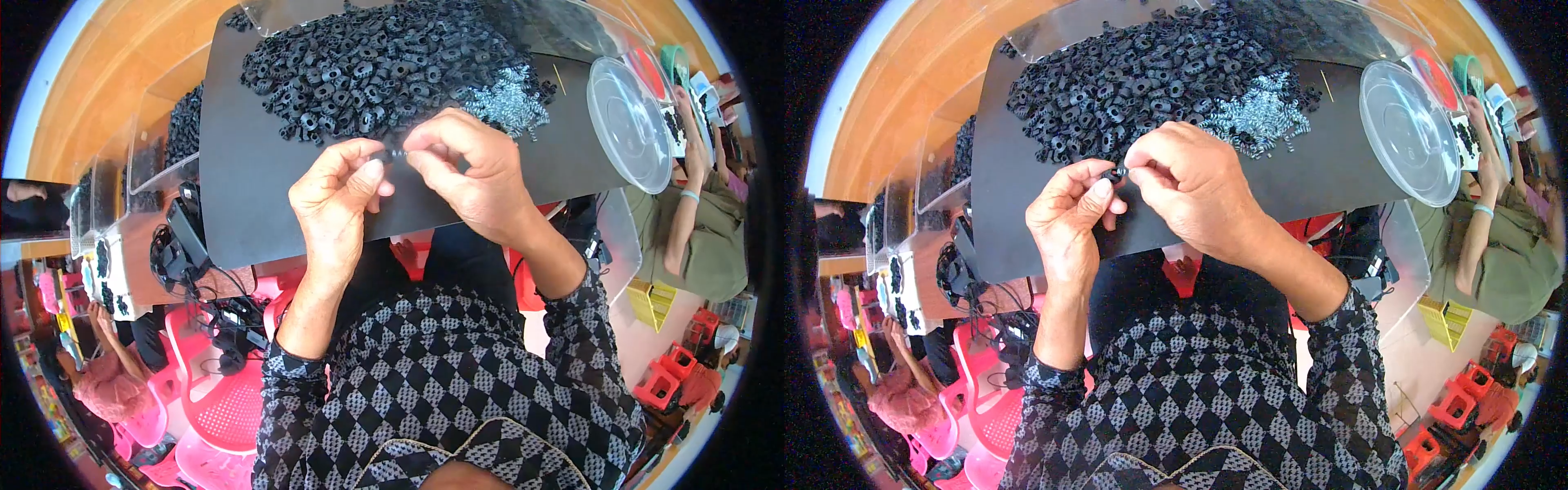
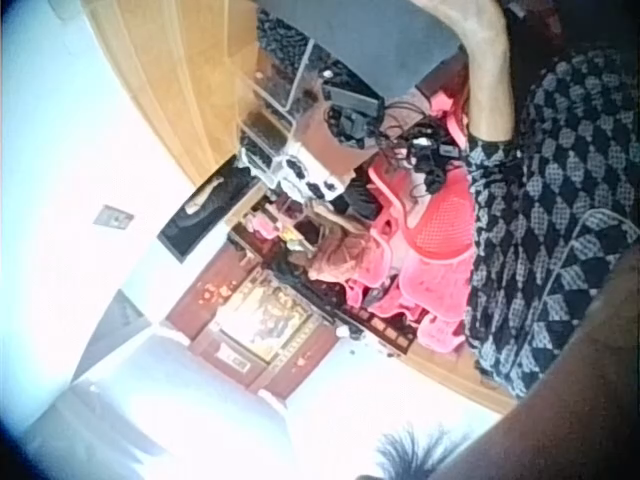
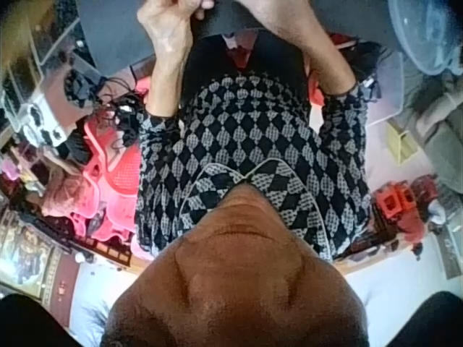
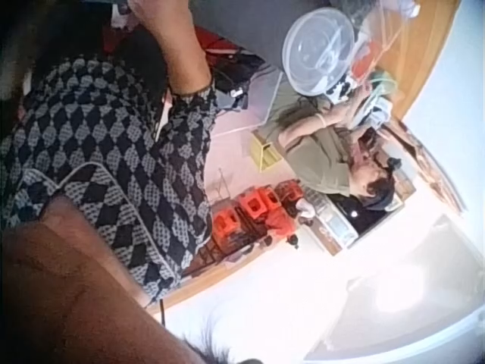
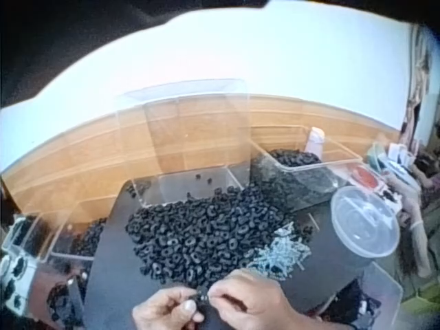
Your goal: Sorting and assembling small black components at a workshop table.
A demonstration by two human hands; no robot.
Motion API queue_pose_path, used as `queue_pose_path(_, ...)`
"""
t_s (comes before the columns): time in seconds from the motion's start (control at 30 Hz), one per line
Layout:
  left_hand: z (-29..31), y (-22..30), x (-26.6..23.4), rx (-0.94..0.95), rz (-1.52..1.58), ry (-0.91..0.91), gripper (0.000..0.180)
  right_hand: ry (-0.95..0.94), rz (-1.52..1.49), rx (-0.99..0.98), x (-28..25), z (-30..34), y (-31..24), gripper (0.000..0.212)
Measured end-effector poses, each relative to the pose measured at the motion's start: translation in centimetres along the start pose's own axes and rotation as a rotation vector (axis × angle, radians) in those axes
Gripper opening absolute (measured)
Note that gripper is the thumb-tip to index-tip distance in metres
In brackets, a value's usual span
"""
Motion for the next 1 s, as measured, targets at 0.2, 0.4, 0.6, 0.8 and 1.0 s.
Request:
queue_pose_path(0.2, 0.8, 0.3, 0.2, 0.043, -0.148, -0.009, 0.016, -0.069, 0.158, -0.189, 0.9, 0.2, -1.6, 0.011)
queue_pose_path(0.4, 2.2, -0.2, 0.3, -0.026, 0.017, -0.028, 0.018, 0.04, 0.119, -0.229, 1.1, 1.8, -1.9, 0.01)
queue_pose_path(0.6, 3.1, -1.6, 0.6, -0.105, 0.213, -0.03, 0.02, 0.095, 0.167, -0.234, 1.7, 4.4, -2.6, 0.026)
queue_pose_path(0.8, 2.7, -1.5, -0.5, -0.105, 0.122, -0.016, 0.02, 0.113, 0.319, -0.182, 0.3, 2.1, 0.2, 0.017)
queue_pose_path(1.0, 2.2, -0.8, -1.4, -0.08, 0.056, 0.042, 0.016, 0.063, 0.594, -0.258, 2.3, 0.7, 0.7, 0.018)
Point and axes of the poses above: each hand's wrist, its own z-axis away from the middle knuckle, its own x-axis out of the palm, y = z × x, the point moved 9 cm from there along -z, towards the middle knuckle, and after that the axes turned 6 degrees about -z, right-handed, at the moved point
